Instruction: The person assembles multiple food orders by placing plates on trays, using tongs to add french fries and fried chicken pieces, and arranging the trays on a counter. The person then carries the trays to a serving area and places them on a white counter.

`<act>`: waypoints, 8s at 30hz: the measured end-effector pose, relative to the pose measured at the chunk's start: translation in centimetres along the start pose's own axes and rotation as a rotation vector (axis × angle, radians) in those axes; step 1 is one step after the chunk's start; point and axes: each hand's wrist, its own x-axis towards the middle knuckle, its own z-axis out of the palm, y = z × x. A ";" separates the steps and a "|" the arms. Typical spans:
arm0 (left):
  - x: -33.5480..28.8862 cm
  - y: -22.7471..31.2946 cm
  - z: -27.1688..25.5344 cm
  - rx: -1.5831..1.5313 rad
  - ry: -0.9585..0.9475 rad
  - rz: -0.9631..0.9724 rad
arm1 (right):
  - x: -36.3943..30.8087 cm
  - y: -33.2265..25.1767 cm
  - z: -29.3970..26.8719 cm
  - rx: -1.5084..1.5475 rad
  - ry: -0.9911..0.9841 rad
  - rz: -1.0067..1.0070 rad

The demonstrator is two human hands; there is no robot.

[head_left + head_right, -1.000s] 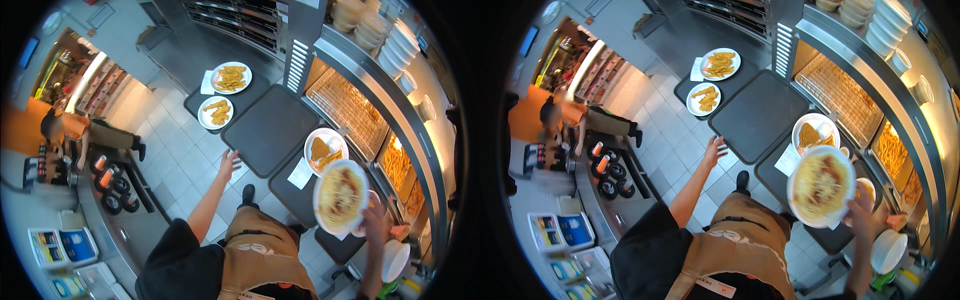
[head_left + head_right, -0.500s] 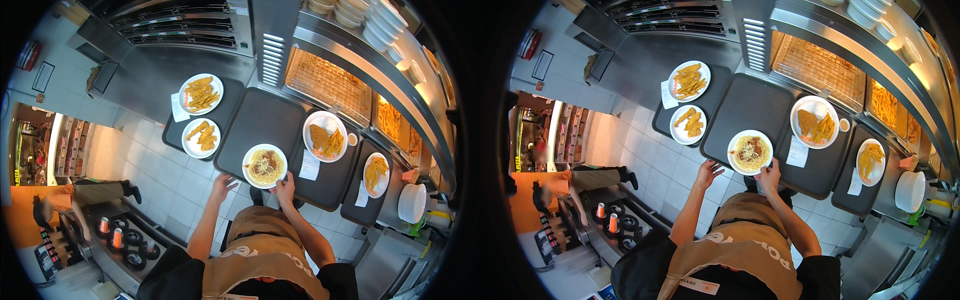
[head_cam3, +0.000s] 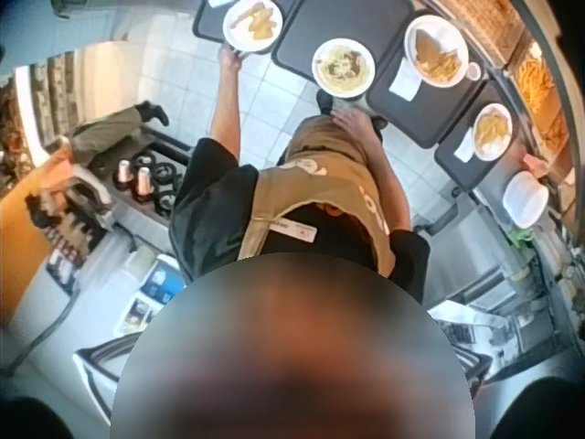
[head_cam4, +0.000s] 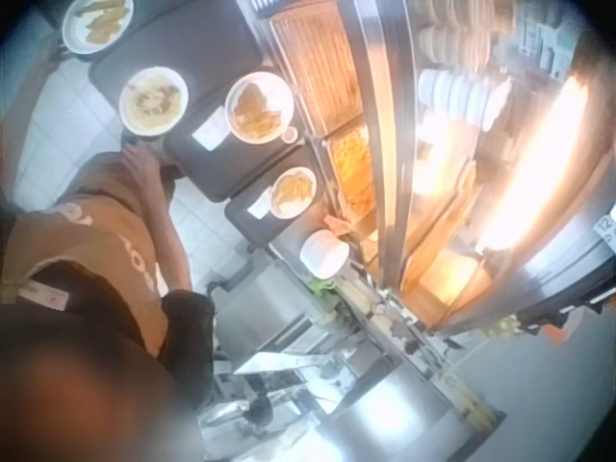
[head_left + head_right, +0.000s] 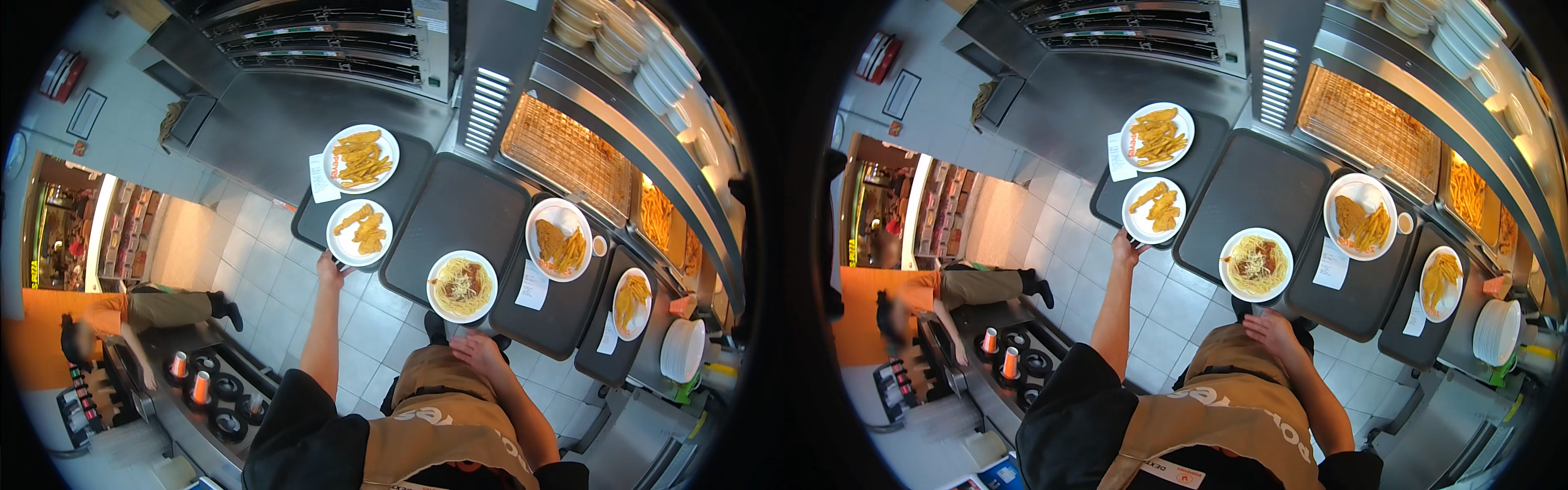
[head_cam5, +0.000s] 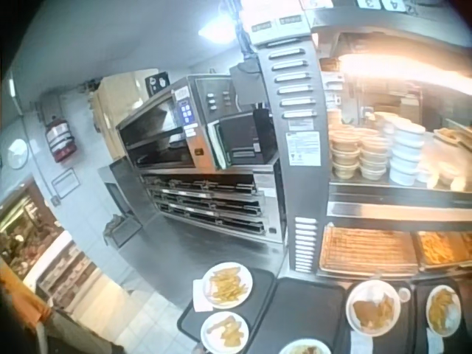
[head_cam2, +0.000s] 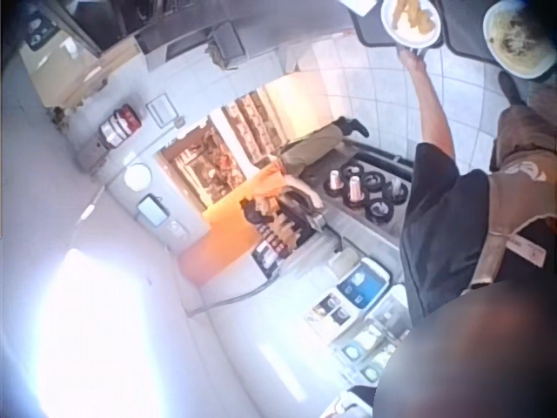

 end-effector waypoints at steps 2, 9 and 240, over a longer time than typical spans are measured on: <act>0.7 -0.4 -0.6 -0.026 -0.023 0.011 | 1.3 0.3 0.3 0.120 -0.085 -0.049; 2.5 -0.1 -1.4 0.058 -0.054 0.027 | 2.9 -0.2 2.7 0.055 0.043 -0.172; 96.5 89.0 -123.7 -1.074 0.525 0.728 | 123.9 48.8 174.5 -0.236 -0.545 -0.076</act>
